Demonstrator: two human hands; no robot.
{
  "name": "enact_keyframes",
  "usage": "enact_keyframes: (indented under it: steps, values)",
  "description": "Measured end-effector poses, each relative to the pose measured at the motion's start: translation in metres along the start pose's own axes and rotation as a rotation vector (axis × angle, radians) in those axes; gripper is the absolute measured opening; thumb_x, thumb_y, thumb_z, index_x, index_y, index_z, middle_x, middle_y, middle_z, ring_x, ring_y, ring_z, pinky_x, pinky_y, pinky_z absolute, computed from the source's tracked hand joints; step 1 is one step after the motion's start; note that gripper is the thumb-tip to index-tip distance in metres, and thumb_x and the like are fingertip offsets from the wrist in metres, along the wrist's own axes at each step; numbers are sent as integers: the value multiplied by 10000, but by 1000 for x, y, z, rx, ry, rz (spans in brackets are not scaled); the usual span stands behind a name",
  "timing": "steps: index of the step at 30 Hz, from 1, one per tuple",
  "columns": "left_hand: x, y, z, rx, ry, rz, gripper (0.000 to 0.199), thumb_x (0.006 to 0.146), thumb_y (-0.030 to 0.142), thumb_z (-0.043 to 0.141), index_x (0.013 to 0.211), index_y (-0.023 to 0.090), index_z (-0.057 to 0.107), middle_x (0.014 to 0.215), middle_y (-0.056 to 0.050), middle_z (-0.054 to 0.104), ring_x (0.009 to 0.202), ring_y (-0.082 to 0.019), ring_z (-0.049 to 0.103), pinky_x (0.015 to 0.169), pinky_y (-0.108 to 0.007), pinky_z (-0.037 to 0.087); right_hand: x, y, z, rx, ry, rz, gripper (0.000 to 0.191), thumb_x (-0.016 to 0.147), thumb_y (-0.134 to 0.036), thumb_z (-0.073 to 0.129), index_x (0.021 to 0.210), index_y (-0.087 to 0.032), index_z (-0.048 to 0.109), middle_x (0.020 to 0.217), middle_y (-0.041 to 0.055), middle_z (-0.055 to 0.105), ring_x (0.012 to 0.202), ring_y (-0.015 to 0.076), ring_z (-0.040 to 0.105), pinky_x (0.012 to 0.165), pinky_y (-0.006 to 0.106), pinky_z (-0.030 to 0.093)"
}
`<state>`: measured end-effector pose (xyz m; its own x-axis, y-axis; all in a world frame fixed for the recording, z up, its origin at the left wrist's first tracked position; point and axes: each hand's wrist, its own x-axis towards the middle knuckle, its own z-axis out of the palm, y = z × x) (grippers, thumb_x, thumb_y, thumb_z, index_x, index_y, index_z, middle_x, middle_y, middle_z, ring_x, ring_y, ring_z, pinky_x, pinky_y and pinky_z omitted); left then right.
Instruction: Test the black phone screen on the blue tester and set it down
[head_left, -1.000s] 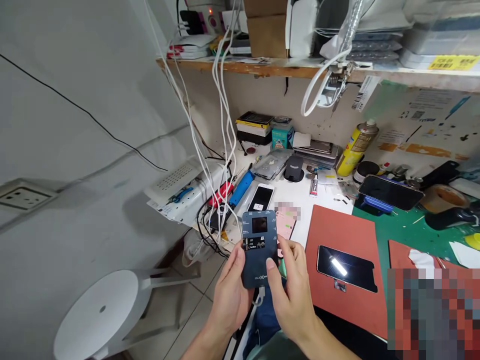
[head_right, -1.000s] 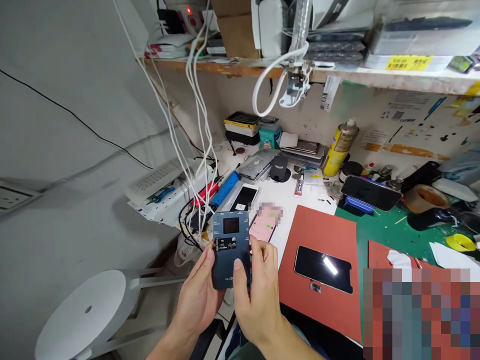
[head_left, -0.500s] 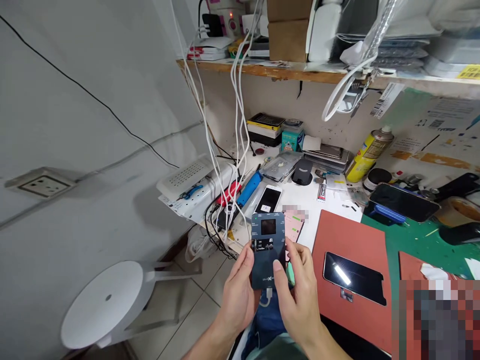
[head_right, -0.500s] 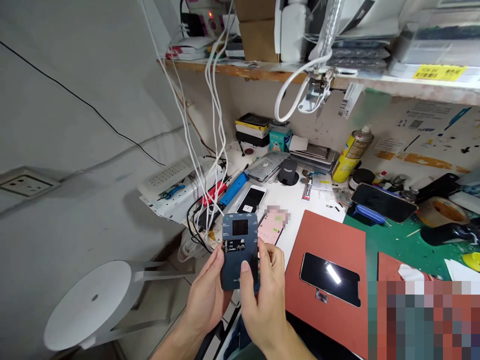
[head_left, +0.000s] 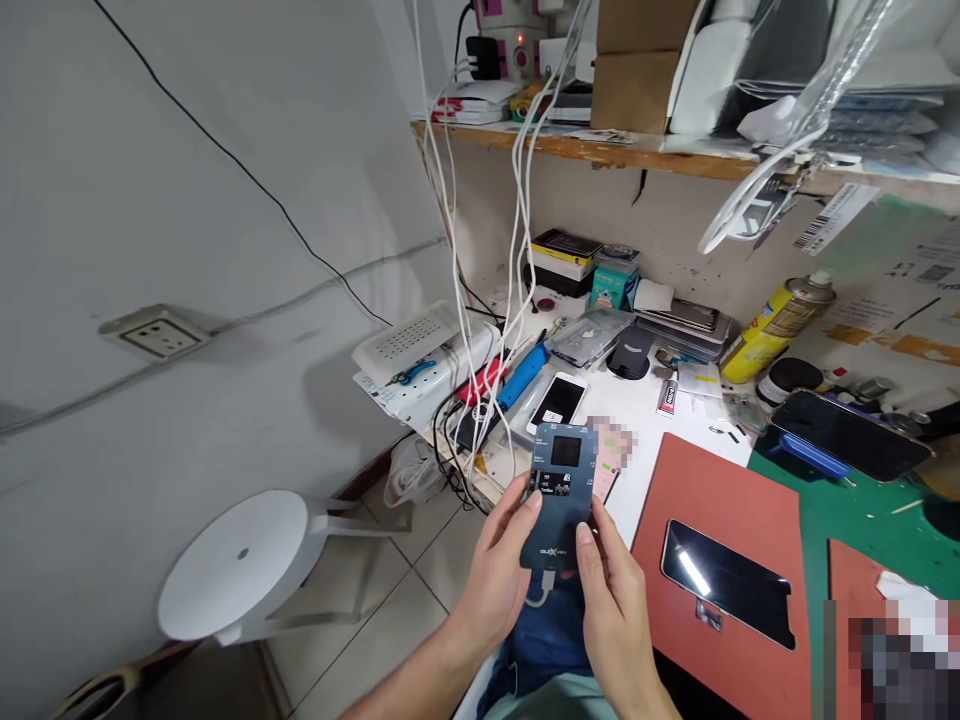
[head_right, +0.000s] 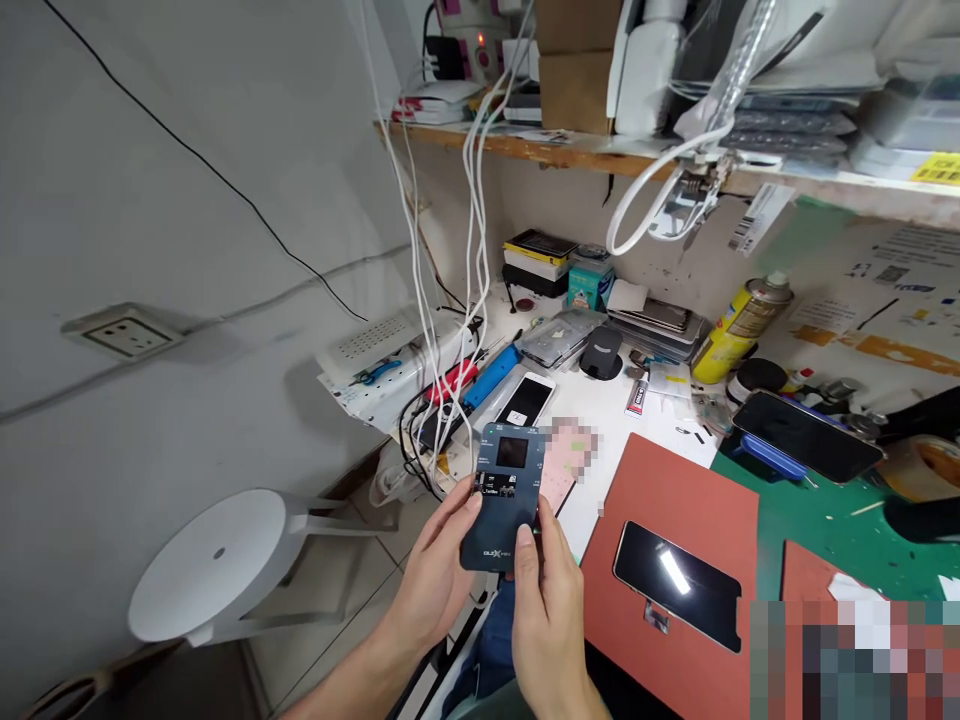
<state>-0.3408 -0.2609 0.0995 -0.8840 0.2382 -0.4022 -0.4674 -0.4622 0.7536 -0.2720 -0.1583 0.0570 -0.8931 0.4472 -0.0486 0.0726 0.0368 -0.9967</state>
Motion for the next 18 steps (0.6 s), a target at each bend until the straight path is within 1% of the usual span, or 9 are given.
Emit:
enact_keyframes:
  steps: [2,4,6,8,11,14,18]
  values:
    - [1,-1,-2,96,9,56,420,862,447,808,1217,232,745,1178,-77,787,1052,-262,744,926,-349,600,-1,3,-1,8,-14,7,553,1046,-528,541,1519,-242,560,1505,104,613,1439,305,549,1160,503,511]
    - [3,-1,-3,185,-10,139,384,902,444,768,1215,224,746,1186,-77,785,1056,-252,736,920,-324,591,-3,4,-2,-5,-28,13,552,1050,-521,536,1538,-261,535,1549,89,573,1454,299,534,1198,525,467]
    - [3,0,-2,259,-48,204,365,942,436,722,1238,225,746,1215,-76,778,1107,-251,718,970,-319,569,-4,4,-3,-22,-31,26,563,1050,-515,541,1551,-260,516,1569,92,551,1461,297,527,1213,530,447]
    - [3,1,0,308,-90,230,376,972,433,683,1283,229,737,1260,-77,765,1168,-261,696,1032,-338,544,-3,2,-3,-7,-29,31,582,1040,-507,569,1555,-245,508,1568,107,550,1459,301,527,1209,521,454]
    - [0,0,2,359,-144,236,400,1001,439,637,1334,231,716,1313,-80,744,1220,-269,671,1086,-362,517,6,-9,-4,101,-13,22,620,1009,-489,637,1557,-235,497,1556,118,561,1446,303,541,1198,500,472]
    - [-2,-5,0,402,-212,260,426,1028,444,596,1396,243,672,1354,-71,724,1245,-252,655,1098,-349,505,18,-26,-5,232,6,35,649,960,-468,720,1538,-256,513,1516,103,602,1404,293,582,1179,466,499]
    - [-3,-12,-4,443,-246,313,425,1053,428,560,1437,261,633,1391,-50,706,1267,-217,641,1120,-310,479,26,-42,-4,277,1,48,624,907,-453,789,1463,-256,584,1408,95,680,1288,276,666,1133,435,541]
